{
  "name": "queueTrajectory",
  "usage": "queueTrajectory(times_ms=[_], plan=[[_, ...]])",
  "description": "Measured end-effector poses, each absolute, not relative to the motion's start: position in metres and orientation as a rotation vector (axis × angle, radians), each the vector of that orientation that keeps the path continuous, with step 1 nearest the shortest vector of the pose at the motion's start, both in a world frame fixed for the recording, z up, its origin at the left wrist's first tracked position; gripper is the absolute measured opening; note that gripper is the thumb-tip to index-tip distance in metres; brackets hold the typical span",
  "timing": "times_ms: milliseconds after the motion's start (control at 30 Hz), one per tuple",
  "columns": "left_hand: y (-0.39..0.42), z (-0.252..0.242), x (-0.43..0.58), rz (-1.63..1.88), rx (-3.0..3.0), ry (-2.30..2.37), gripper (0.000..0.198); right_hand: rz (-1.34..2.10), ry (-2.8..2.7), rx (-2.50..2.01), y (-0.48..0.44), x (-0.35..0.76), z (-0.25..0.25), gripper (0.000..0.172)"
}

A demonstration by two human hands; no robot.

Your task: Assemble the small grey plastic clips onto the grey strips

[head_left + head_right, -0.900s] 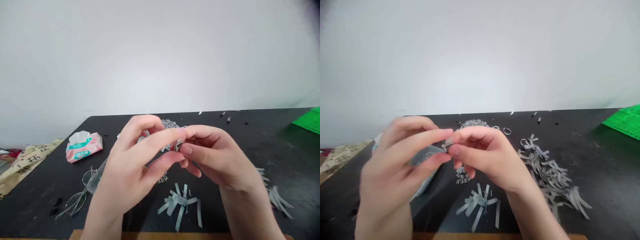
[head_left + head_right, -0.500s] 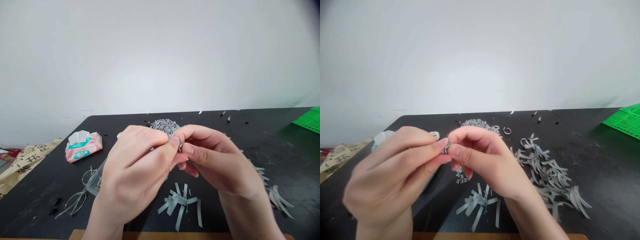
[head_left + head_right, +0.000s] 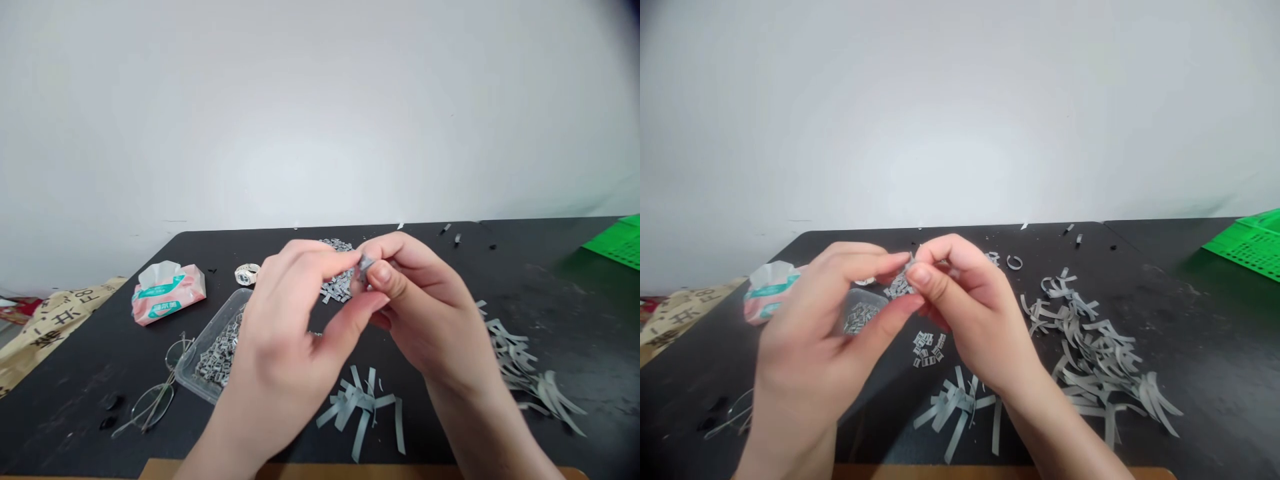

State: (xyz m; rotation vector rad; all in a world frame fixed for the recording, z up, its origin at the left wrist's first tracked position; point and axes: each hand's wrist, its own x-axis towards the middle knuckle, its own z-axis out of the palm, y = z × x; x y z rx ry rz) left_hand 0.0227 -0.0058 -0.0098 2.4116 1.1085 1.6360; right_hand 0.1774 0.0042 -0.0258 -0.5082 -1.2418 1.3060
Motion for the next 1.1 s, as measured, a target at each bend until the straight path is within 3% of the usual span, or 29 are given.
queueTrajectory(times_ms=[467, 600, 967, 1100], plan=[[-0.003, -0.008, 0.020, 1.633, 2.210, 1.059, 0.014, 0.793, -1.336, -0.709, 0.008, 0.187, -0.022, 0.004], [-0.003, -0.005, 0.018, 1.518, 2.227, 0.921, 0.015, 0.783, -1.364, -0.720, 0.005, 0.190, -0.019, 0.011], [-0.007, 0.001, 0.013, 1.235, 2.413, 0.956, 0.018, 0.931, -1.506, -0.779, -0.004, 0.197, -0.007, 0.009], [-0.006, 0.001, 0.011, 1.226, 2.468, 1.073, 0.015, 0.814, -1.511, -0.818, -0.007, 0.200, -0.006, 0.010]])
